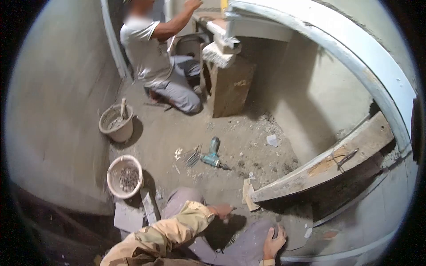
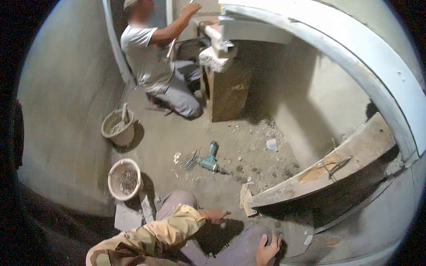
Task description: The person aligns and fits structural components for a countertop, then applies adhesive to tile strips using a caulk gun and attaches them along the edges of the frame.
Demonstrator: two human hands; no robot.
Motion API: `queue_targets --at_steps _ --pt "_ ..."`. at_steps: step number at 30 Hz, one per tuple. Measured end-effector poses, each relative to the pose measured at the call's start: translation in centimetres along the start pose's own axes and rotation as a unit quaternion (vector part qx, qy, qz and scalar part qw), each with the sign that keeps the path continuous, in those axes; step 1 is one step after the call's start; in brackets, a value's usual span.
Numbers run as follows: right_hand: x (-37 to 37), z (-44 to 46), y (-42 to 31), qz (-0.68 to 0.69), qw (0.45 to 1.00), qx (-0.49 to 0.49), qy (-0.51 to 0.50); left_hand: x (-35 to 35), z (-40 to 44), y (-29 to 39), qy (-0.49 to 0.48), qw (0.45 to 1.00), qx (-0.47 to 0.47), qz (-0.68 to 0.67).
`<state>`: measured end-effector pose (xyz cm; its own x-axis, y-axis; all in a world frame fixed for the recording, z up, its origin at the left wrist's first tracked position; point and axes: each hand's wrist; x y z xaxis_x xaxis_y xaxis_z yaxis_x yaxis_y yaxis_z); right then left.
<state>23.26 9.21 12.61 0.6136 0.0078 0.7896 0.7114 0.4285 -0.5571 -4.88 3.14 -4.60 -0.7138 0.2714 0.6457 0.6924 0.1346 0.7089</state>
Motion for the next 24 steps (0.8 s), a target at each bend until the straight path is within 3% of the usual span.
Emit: queue_targets --at_steps 2,4,5,9,11,14,16,19,24 --pt "0.0 -0.2 0.8 -0.011 0.999 0.015 -0.032 0.0 0.9 -0.3 -0.062 0.996 0.038 -0.045" --pt "-0.3 -0.4 0.8 -0.002 1.000 -0.010 -0.015 1.0 0.4 0.7 -0.062 0.997 0.043 -0.030" --pt "-0.3 -0.6 0.9 -0.004 0.999 -0.001 -0.038 2.2 -0.8 2.5 -0.003 1.000 0.005 0.031" --pt "-0.4 -1.3 1.0 0.003 1.000 -0.011 -0.028 4.1 -1.9 4.6 -0.001 0.998 0.028 0.051" --pt "-0.3 -1.2 0.4 0.008 1.000 -0.008 -0.007 6.9 -2.5 6.7 -0.085 0.993 0.064 0.049" --pt "0.5 -1.1 -1.7 -0.012 0.999 -0.044 -0.006 2.8 -0.2 3.3 -0.034 0.994 0.002 0.108" --pt "0.7 -0.9 -1.8 -0.026 0.999 -0.026 -0.023 2.6 -0.7 3.4 0.002 0.998 0.024 0.062" --pt "0.8 -0.5 -1.0 -0.013 0.999 0.029 0.019 4.1 -1.2 4.0 -0.044 0.996 0.016 0.077" --pt "1.1 -0.4 -1.4 -0.041 0.999 0.008 -0.001 3.4 -0.4 3.1 -0.040 0.996 0.025 0.080"
Point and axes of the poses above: each hand's wrist, its own z-axis towards the middle knuckle, its own x-axis out of the back of the hand, y = z × x, and after that the axes turned 3 degrees about x, right-handed
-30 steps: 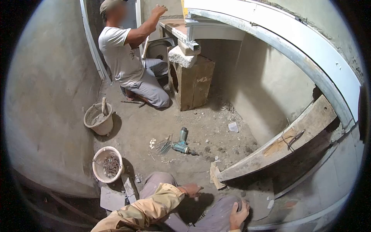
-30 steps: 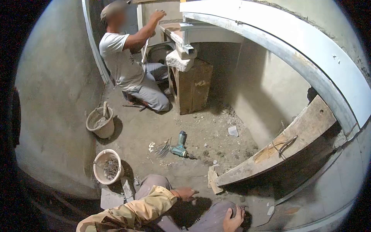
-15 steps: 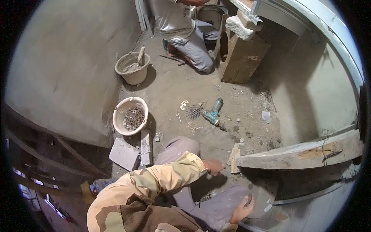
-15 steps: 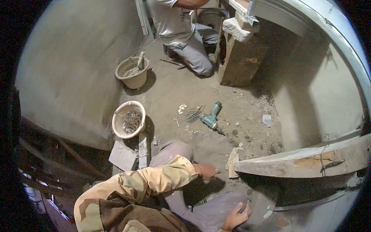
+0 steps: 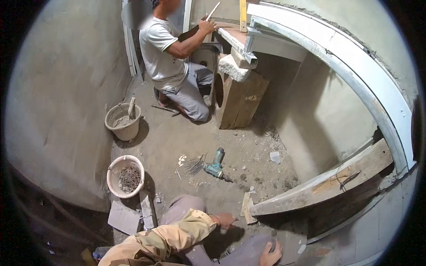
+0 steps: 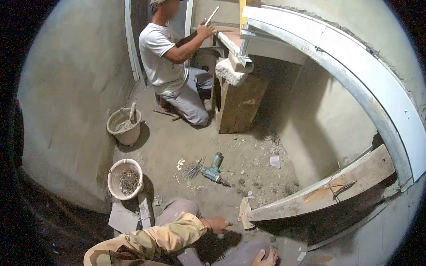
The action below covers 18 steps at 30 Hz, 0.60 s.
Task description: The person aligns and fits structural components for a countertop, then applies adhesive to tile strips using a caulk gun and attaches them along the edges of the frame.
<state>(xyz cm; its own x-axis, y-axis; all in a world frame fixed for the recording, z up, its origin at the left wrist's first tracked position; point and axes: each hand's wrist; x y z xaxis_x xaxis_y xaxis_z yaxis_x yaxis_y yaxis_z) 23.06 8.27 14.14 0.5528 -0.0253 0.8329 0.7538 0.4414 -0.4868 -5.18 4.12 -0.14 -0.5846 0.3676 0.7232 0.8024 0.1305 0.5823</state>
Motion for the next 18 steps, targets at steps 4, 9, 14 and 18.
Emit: queue_targets --at_steps 4,9,14,18 --pt "-0.3 0.1 0.9 -0.028 0.999 0.017 0.001 0.8 -0.3 0.7 -0.006 1.000 0.005 -0.013" --pt "-1.1 -0.1 1.7 -0.031 1.000 -0.003 0.007 -0.2 0.5 0.0 0.020 0.999 -0.016 -0.019" --pt "-0.6 -0.1 0.5 0.013 1.000 0.005 0.024 -0.1 0.8 0.1 0.015 0.999 -0.025 -0.020" --pt "0.1 -0.1 -1.3 -0.041 0.998 -0.043 -0.008 0.1 1.1 0.4 0.033 0.998 -0.043 -0.023"
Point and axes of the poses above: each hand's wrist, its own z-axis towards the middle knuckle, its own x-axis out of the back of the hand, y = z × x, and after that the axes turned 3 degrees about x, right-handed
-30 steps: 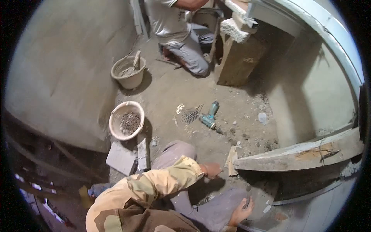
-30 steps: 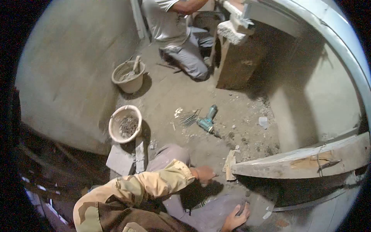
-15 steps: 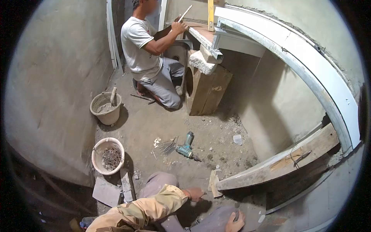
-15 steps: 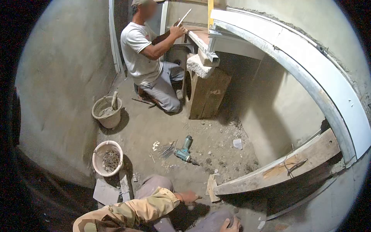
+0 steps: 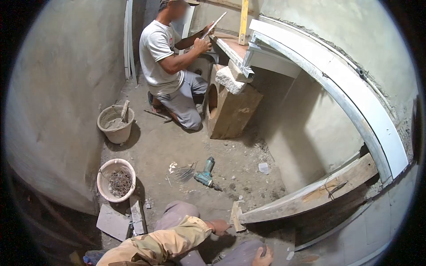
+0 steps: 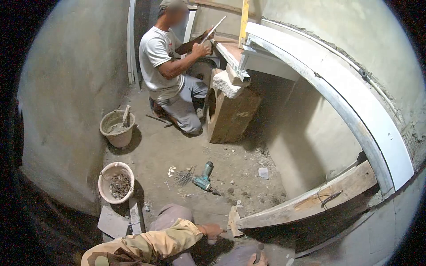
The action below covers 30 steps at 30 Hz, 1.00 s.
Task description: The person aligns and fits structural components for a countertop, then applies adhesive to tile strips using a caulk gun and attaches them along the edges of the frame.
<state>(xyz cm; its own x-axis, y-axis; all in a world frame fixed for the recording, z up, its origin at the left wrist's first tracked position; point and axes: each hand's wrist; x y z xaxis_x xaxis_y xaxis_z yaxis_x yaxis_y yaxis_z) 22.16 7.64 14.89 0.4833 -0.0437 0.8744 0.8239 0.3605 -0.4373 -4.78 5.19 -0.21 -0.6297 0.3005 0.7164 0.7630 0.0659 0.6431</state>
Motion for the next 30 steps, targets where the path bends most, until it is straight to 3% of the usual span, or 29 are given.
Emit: queue_targets --at_steps 2,5,9,11,12,14,16,17,18,20,21,24,25,27,29,30 --pt "0.2 0.1 -0.2 0.011 1.000 -0.015 -0.010 0.8 0.2 0.8 -0.060 0.997 0.037 0.037" --pt "-0.7 0.2 1.2 0.023 0.999 0.031 0.017 -0.5 0.4 -0.1 -0.016 1.000 0.006 -0.001" --pt "2.1 -0.6 0.3 -0.021 0.999 0.043 0.019 0.0 -1.8 1.0 -0.090 0.996 0.023 0.003" --pt "5.0 -0.4 -0.7 -0.011 1.000 0.028 0.010 -1.3 -4.8 1.7 0.027 0.995 0.067 -0.074" --pt "6.6 -0.2 -1.3 0.041 0.999 0.018 -0.010 -1.1 -5.8 2.4 0.014 0.995 0.072 -0.075" --pt "9.5 0.2 -2.2 0.095 0.995 -0.003 -0.031 -0.3 -7.1 3.7 -0.186 0.968 0.138 -0.095" --pt "11.4 0.3 -2.4 0.040 0.993 -0.032 -0.104 -3.6 -7.4 3.7 -0.217 0.961 0.130 -0.108" --pt "13.2 0.9 -3.4 0.076 0.979 -0.093 -0.167 -5.5 -7.8 3.8 -0.237 0.957 0.119 -0.120" --pt "14.5 1.0 -4.2 0.077 0.978 -0.100 -0.167 -6.7 -9.1 4.2 -0.245 0.955 0.119 -0.117" --pt "17.8 1.3 -5.8 0.072 0.959 -0.163 -0.219 -7.8 -12.1 5.6 0.023 0.984 0.010 -0.179" --pt "20.5 2.3 -7.9 0.031 0.926 -0.229 -0.298 -4.4 -13.9 8.3 -0.001 0.959 0.104 -0.262" --pt "22.4 -0.2 -6.7 -0.050 0.905 -0.223 -0.358 6.7 -19.3 16.0 0.012 0.858 0.307 -0.411" --pt "24.1 -1.0 -7.0 -0.072 0.904 -0.208 -0.366 10.1 -21.3 17.4 0.036 0.868 0.277 -0.411" --pt "25.6 -4.0 -5.5 -0.022 0.897 -0.220 -0.384 18.6 -25.3 21.9 0.020 0.861 0.355 -0.364" --pt "27.6 -6.1 -5.3 0.064 0.891 -0.228 -0.386 12.0 -29.0 14.1 0.112 0.750 0.314 -0.571" --pt "29.1 -6.9 -5.3 0.105 0.889 -0.230 -0.381 16.7 -31.0 18.3 0.115 0.762 0.379 -0.512"
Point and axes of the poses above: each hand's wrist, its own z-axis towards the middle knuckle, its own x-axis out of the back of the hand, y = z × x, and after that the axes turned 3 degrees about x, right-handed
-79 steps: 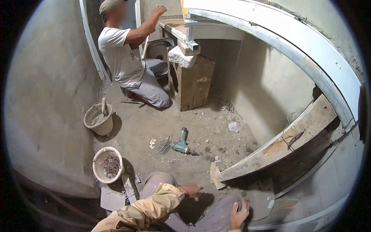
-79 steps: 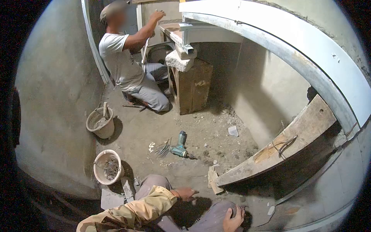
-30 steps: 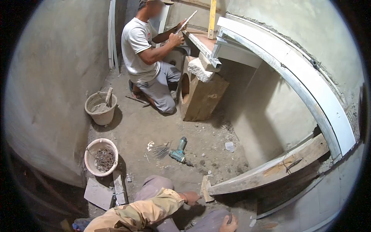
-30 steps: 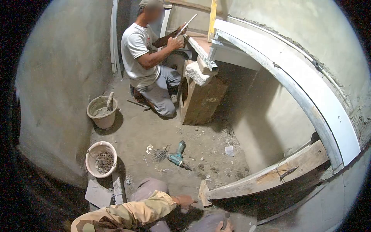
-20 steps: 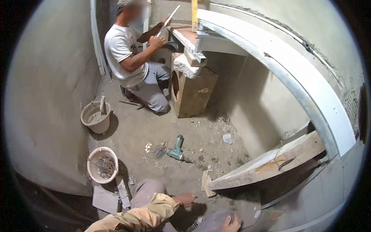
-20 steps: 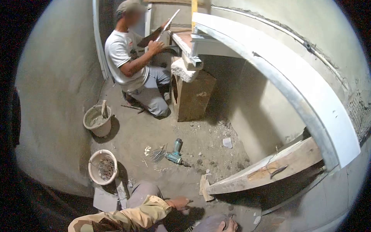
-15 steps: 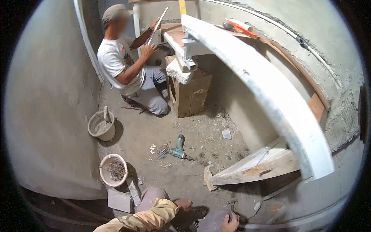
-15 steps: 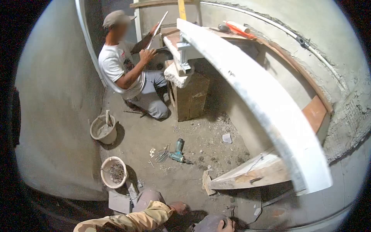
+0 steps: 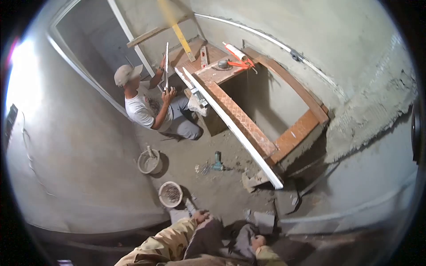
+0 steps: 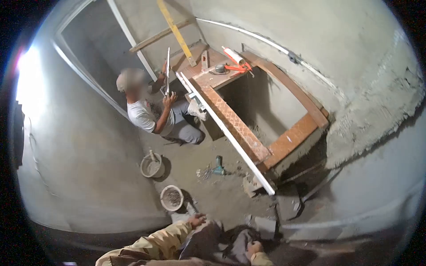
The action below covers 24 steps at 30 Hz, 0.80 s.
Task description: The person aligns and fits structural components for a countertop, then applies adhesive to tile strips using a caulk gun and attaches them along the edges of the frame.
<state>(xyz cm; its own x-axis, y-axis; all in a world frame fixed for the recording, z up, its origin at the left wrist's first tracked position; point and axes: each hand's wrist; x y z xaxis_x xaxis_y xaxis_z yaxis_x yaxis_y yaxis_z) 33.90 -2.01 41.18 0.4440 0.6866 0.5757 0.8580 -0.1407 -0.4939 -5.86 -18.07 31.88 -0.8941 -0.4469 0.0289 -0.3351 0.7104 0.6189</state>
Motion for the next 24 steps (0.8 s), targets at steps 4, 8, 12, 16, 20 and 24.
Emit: queue_targets --at_steps 4,8,12,16,20,24 --pt "1.1 -2.3 2.3 0.051 0.998 -0.007 0.047 3.0 -14.3 11.1 0.090 0.996 0.014 -0.019" --pt "-2.4 2.2 13.8 -0.271 0.938 0.206 -0.066 3.8 -19.5 15.0 0.109 0.989 0.049 -0.082" --pt "-1.7 3.0 18.5 -0.398 0.858 0.288 -0.152 1.9 -22.0 19.6 0.089 0.969 0.035 -0.229" --pt "1.8 1.5 14.5 -0.398 0.861 0.249 -0.195 1.2 -18.9 24.4 0.044 0.943 -0.014 -0.330" --pt "2.4 2.4 10.4 -0.347 0.901 0.161 -0.207 2.8 -14.2 34.3 -0.018 0.933 -0.073 -0.353" --pt "0.8 0.6 1.5 0.083 0.980 -0.176 0.043 6.8 -8.4 45.0 -0.067 0.930 -0.107 -0.346"
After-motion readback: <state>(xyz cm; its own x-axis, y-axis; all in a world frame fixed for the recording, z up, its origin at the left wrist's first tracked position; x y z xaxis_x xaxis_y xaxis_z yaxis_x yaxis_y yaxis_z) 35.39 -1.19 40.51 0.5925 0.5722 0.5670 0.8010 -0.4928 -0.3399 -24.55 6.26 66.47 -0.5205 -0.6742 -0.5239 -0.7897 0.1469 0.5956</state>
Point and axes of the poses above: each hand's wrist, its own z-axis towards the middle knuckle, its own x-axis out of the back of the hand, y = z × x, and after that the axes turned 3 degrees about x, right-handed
